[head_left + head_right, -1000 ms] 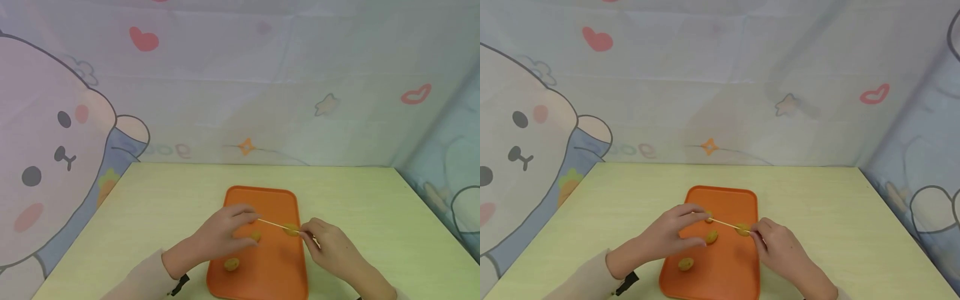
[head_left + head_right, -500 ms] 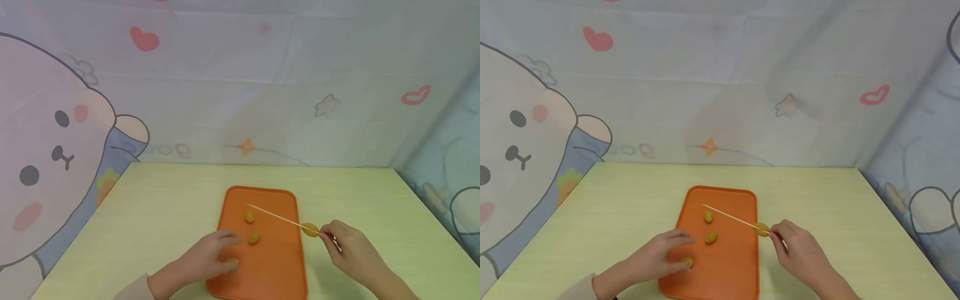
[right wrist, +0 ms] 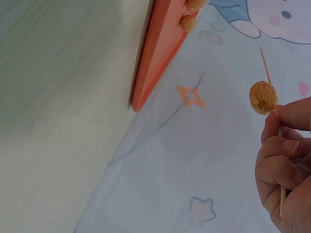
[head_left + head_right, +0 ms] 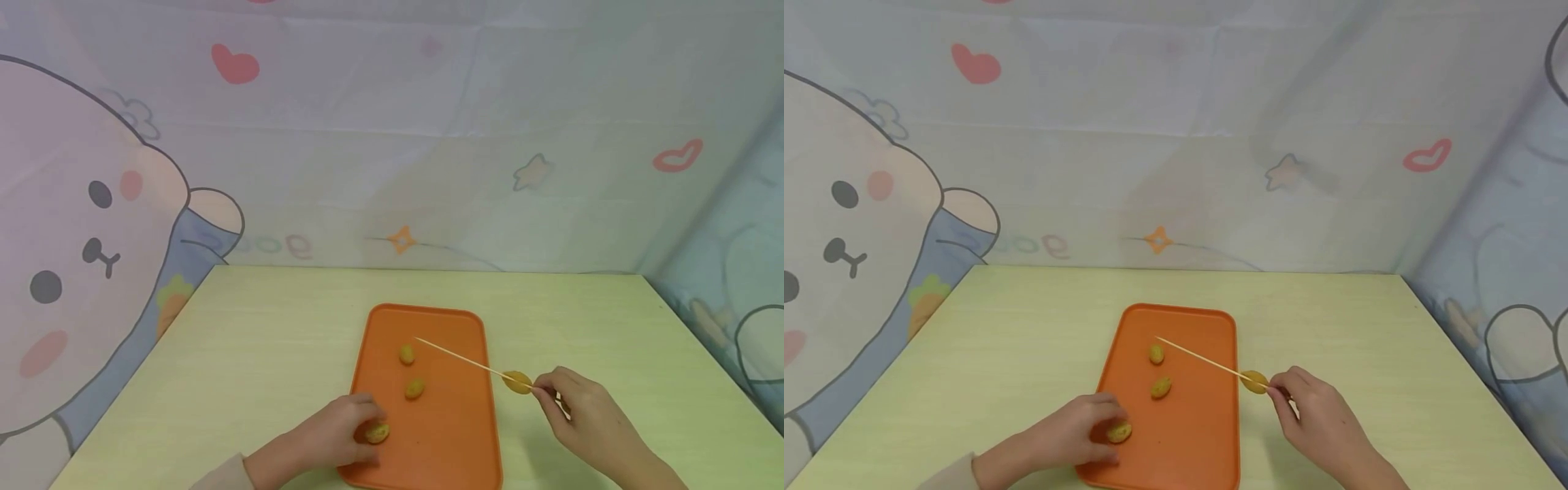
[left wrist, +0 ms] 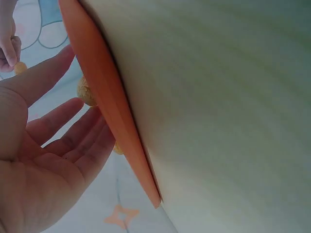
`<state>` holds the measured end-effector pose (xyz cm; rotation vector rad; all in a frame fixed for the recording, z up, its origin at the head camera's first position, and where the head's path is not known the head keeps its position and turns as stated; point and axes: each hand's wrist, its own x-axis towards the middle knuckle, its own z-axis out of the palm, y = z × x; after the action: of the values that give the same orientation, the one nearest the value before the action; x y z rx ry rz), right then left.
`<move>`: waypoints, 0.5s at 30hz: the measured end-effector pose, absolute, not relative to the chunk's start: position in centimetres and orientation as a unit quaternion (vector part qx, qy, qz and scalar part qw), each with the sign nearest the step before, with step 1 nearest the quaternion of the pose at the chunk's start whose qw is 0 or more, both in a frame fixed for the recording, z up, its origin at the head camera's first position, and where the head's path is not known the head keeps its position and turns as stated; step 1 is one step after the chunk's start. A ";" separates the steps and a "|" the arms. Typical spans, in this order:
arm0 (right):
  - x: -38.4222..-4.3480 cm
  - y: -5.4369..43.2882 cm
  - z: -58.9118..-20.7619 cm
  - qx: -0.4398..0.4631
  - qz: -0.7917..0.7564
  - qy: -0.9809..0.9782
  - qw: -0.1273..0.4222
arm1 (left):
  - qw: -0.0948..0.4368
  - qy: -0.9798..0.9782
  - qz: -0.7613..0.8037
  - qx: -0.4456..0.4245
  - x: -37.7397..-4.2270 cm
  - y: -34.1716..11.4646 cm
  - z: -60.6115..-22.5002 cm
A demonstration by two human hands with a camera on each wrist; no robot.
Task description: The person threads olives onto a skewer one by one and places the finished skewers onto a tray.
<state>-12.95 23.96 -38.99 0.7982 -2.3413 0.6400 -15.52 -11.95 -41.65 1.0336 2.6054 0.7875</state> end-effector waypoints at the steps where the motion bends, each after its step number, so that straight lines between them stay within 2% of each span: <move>1: -12.9 24.0 -39.0 0.299 0.241 -0.877 0.290 | 0.116 0.890 0.266 0.352 -15.5 -11.9 -41.7; 15: -12.6 24.1 -39.4 0.300 0.250 -0.876 0.282 | 0.114 0.890 0.243 0.369 -16.1 -11.4 -41.9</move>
<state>-12.60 24.07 -39.39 0.8048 -2.3478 0.6701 -16.08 -11.39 -41.93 1.0822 2.6085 0.7125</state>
